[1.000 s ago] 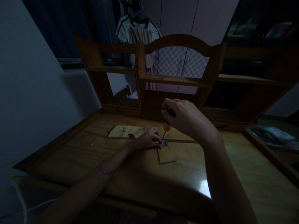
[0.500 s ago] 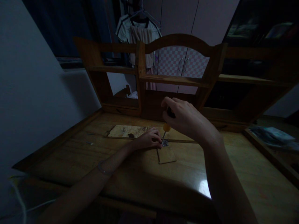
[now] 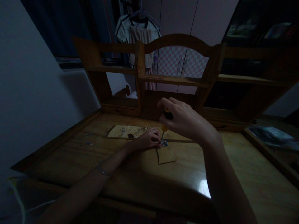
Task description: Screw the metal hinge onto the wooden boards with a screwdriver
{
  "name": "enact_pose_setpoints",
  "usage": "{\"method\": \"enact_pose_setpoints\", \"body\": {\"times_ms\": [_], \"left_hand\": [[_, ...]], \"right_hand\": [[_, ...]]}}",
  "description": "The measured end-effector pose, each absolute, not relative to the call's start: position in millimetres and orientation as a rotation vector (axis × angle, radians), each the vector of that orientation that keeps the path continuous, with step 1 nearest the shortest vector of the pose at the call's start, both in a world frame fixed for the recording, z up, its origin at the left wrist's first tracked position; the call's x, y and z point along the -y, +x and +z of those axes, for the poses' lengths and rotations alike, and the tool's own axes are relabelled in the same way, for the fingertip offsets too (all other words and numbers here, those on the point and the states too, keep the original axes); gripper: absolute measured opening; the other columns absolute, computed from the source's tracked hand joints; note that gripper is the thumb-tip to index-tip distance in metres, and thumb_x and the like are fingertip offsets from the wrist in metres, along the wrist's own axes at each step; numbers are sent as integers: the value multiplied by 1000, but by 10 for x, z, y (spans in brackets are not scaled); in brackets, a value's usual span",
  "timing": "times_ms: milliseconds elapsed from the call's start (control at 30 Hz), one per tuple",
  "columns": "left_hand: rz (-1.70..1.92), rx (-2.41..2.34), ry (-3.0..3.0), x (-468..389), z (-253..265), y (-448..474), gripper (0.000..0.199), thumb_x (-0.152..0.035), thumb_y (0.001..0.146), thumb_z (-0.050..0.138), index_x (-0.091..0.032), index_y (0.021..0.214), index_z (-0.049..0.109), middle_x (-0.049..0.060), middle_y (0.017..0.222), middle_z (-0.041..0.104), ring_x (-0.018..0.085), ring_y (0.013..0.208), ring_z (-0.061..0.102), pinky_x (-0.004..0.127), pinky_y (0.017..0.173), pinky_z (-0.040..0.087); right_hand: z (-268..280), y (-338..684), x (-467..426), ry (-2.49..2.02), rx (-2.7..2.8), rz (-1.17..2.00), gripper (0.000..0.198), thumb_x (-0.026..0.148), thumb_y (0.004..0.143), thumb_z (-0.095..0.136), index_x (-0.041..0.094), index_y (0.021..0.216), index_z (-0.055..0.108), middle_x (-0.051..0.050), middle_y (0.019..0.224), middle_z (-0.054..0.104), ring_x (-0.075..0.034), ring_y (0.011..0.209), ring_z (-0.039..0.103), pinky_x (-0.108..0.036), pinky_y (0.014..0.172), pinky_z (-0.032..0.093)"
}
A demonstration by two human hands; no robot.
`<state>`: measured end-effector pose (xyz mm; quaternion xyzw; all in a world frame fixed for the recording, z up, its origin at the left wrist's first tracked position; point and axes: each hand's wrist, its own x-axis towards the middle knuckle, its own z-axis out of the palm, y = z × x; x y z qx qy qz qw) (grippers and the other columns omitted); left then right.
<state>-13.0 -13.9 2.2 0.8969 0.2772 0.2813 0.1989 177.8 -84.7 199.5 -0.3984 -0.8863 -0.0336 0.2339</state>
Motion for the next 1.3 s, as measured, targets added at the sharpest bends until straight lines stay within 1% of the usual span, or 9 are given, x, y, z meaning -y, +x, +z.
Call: {"method": "enact_pose_setpoints", "body": {"times_ms": [133, 233, 367, 600, 767, 833, 900, 1100, 1300], "left_hand": [[762, -767, 2507, 125, 10, -137, 22, -43, 83, 73, -22, 81, 76, 5, 95, 63, 20, 99, 53, 32, 91, 39], [769, -767, 2522, 128, 20, -133, 22, -43, 80, 75, -22, 81, 76, 5, 94, 62, 20, 99, 53, 32, 90, 40], [784, -772, 2542, 136, 37, -128, 23, -43, 79, 76, -21, 78, 75, 5, 94, 61, 20, 98, 52, 32, 89, 40], [784, -776, 2542, 151, 42, -125, 26, -46, 78, 76, -20, 78, 74, 6, 93, 63, 21, 97, 54, 34, 88, 41], [807, -762, 2549, 177, 76, -116, 25, -44, 78, 77, -19, 77, 73, 6, 92, 62, 20, 96, 54, 33, 87, 41], [821, -762, 2564, 183, 83, -113, 25, -43, 78, 78, -19, 76, 72, 6, 92, 62, 20, 96, 53, 32, 87, 41], [822, -767, 2564, 189, 88, -112, 25, -43, 78, 77, -19, 77, 72, 5, 91, 62, 20, 96, 53, 32, 87, 41], [807, -771, 2529, 221, 113, -106, 25, -45, 80, 75, -20, 77, 73, 6, 89, 63, 21, 96, 54, 31, 84, 41], [838, -737, 2522, 232, 128, -87, 22, -43, 80, 75, -21, 79, 75, 5, 86, 64, 20, 95, 54, 31, 85, 41]], "right_hand": [[1980, 1775, 862, -1098, 2429, -61, 35, 27, 89, 52, 22, 123, 53, -8, 117, 61, -23, 100, 61, -32, 84, 41], [1967, 1769, 836, -1133, 2404, -105, 29, 30, 92, 50, 22, 120, 54, -9, 113, 62, -22, 99, 61, -32, 84, 41], [1969, 1764, 809, -1183, 2396, -142, 21, 25, 92, 47, 21, 111, 55, -8, 104, 64, -21, 93, 62, -31, 81, 41], [1972, 1765, 849, -1149, 2413, -111, 34, 26, 87, 53, 22, 121, 53, -9, 115, 60, -23, 96, 61, -32, 80, 41], [1978, 1760, 819, -1176, 2411, -172, 16, 27, 92, 48, 22, 103, 58, -6, 97, 63, -19, 83, 61, -30, 75, 39], [1980, 1756, 812, -1179, 2408, -198, 14, 25, 93, 46, 21, 97, 58, -6, 94, 63, -18, 80, 60, -29, 73, 39], [1979, 1752, 816, -1167, 2404, -198, 14, 24, 92, 47, 21, 100, 58, -6, 97, 63, -18, 82, 61, -30, 74, 39], [1972, 1749, 852, -1138, 2421, -118, 30, 26, 89, 52, 23, 118, 55, -8, 112, 59, -21, 94, 61, -31, 80, 41], [1964, 1749, 835, -1153, 2408, -175, 21, 32, 94, 50, 22, 111, 57, -7, 108, 60, -20, 89, 62, -31, 79, 42]]}}
